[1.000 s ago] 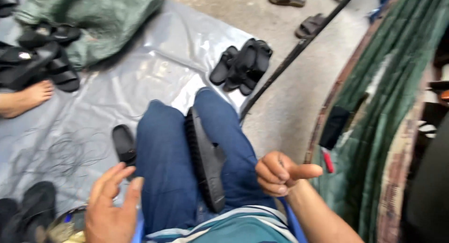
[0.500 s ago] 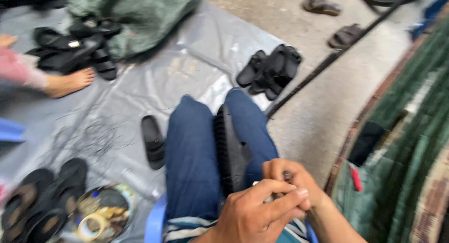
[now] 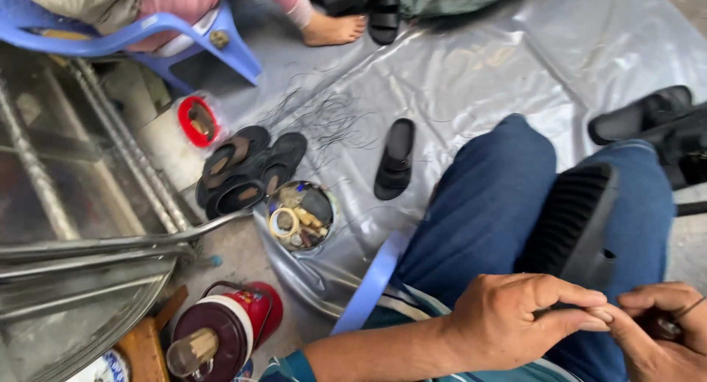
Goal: Hand-sewing a sandal sole using a needle and thread to repair or assemble the footwear.
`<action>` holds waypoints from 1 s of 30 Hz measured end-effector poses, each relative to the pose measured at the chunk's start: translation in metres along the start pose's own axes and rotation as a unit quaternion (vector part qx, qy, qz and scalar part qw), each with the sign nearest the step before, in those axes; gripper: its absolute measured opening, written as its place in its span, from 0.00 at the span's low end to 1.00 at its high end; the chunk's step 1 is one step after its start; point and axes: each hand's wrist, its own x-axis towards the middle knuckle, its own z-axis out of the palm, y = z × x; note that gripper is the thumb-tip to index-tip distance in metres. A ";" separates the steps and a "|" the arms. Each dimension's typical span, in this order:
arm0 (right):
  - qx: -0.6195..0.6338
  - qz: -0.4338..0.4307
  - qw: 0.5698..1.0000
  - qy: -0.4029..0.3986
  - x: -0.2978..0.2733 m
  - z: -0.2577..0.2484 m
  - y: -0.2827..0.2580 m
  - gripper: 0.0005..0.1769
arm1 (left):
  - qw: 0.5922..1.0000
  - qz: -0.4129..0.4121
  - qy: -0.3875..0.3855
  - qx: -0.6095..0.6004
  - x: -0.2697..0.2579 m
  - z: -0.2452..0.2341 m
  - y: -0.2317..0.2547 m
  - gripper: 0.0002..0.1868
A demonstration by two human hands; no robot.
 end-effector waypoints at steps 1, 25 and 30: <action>0.000 -0.001 1.000 -0.008 0.001 0.002 -0.005 0.14 | 1.000 -0.004 0.007 0.001 -0.001 -0.005 -0.003 0.10; -0.300 0.090 0.852 -0.420 0.033 -0.050 -0.042 0.24 | 0.955 -0.106 -0.198 0.192 0.003 -0.021 -0.038 0.21; -0.258 -0.139 0.846 -0.445 0.052 -0.051 -0.026 0.24 | 0.971 -0.117 -0.107 0.180 -0.005 -0.008 -0.035 0.17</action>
